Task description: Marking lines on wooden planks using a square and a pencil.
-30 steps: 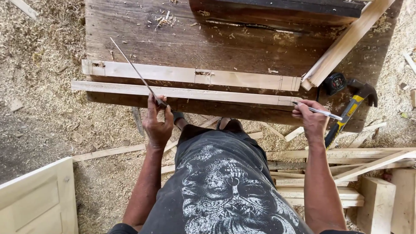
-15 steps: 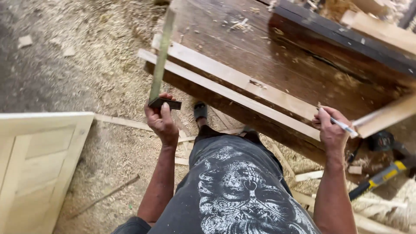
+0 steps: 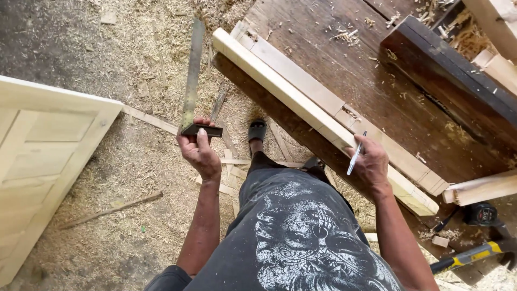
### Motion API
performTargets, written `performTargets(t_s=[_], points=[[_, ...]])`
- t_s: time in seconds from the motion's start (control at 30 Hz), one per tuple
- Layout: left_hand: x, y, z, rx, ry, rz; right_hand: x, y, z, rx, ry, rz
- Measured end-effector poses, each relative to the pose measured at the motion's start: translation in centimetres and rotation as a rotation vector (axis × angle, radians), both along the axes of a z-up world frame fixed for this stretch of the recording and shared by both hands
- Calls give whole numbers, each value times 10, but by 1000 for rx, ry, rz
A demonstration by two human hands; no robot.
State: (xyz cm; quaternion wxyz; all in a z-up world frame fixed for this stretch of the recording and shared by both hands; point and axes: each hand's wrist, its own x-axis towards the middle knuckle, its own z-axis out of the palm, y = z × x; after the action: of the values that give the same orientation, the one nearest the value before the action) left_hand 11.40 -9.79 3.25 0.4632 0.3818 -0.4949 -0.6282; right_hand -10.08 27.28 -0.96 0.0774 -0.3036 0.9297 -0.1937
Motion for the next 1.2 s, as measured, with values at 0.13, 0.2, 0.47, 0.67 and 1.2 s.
performTargets(t_s=[0.13,0.2,0.47,0.67,1.2], points=[[3,-6,-3,-2,-7,-21,-11,1,12,-71,-63,20],[2,-10,-5,-11,5,-37,-14,-1,17,-74,-83,27],[-5,-17,2,-12,28,-62,-9,-7,21,-81,-214,-25],[-11,-17,-1,-23,12,-89,-5,-10,27,-94,-244,-66],[-23,-16,-8,32,72,-12,32,25,1,-136,129,-32]])
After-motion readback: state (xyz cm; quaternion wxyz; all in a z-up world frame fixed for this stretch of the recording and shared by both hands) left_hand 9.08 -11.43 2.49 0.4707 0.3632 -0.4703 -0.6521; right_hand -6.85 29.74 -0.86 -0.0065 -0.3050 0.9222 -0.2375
